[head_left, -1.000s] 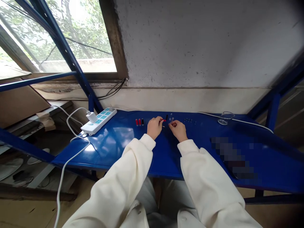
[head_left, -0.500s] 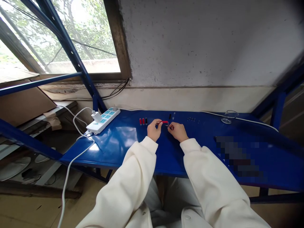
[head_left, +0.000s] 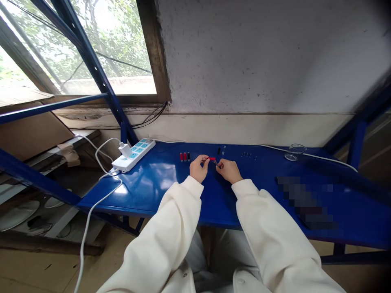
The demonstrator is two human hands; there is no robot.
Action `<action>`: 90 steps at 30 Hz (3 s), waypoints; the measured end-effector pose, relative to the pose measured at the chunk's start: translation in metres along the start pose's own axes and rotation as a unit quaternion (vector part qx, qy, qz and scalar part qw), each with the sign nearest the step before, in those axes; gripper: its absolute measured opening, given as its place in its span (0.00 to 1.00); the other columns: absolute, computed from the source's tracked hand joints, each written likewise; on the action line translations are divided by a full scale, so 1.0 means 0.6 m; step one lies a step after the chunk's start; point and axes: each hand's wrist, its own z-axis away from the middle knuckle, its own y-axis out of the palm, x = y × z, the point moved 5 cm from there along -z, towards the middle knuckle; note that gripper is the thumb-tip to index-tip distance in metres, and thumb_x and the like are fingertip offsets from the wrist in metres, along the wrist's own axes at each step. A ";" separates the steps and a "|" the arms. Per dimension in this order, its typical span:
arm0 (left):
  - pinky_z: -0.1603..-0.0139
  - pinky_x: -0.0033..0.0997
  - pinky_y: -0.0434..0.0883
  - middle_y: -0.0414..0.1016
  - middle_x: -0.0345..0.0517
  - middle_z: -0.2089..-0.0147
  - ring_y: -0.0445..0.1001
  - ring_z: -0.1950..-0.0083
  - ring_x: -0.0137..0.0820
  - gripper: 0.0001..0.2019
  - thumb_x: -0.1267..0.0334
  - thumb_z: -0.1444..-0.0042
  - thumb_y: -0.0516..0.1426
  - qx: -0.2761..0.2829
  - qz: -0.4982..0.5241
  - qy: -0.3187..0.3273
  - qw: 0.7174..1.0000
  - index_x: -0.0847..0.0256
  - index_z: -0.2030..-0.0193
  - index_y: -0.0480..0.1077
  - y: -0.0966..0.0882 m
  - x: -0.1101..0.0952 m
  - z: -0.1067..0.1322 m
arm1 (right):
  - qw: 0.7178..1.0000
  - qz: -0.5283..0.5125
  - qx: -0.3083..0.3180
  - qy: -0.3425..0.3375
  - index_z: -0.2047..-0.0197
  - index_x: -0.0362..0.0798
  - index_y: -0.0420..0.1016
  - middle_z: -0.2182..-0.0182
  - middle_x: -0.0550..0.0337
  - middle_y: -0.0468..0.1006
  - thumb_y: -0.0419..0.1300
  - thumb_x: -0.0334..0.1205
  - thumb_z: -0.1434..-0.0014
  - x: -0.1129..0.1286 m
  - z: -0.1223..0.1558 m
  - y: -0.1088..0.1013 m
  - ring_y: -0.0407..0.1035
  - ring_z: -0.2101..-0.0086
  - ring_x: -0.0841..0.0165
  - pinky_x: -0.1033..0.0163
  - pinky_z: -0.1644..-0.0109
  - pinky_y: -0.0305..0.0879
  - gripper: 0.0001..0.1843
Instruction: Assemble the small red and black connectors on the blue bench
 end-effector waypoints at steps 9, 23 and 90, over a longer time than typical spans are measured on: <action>0.63 0.28 0.69 0.74 0.45 0.67 0.72 0.67 0.27 0.08 0.62 0.47 0.53 0.004 0.002 0.004 1.000 0.61 0.63 0.69 -0.001 0.000 0.001 | 0.999 0.007 -0.017 0.036 0.75 0.47 0.65 0.78 0.61 0.72 0.53 0.37 0.51 -0.007 0.001 -0.003 0.63 0.76 0.71 0.66 0.70 0.48 0.04; 0.50 0.34 0.67 0.68 0.49 0.47 0.69 0.51 0.31 0.18 0.65 0.43 0.47 0.116 -0.068 0.111 0.985 0.59 0.45 0.61 0.019 -0.025 0.017 | 0.999 0.033 -0.026 0.027 0.76 0.47 0.64 0.78 0.60 0.71 0.52 0.37 0.52 -0.002 0.004 -0.011 0.64 0.76 0.69 0.65 0.70 0.46 0.04; 0.57 0.37 0.54 0.71 0.52 0.61 0.64 0.54 0.39 0.05 0.71 0.54 0.54 0.353 -0.479 0.198 0.779 0.64 0.71 0.71 -0.049 0.001 -0.142 | 0.980 -0.148 -0.116 -0.071 0.65 0.47 0.73 0.75 0.60 0.72 0.51 0.41 0.46 0.003 0.002 -0.010 0.64 0.75 0.71 0.66 0.69 0.59 0.11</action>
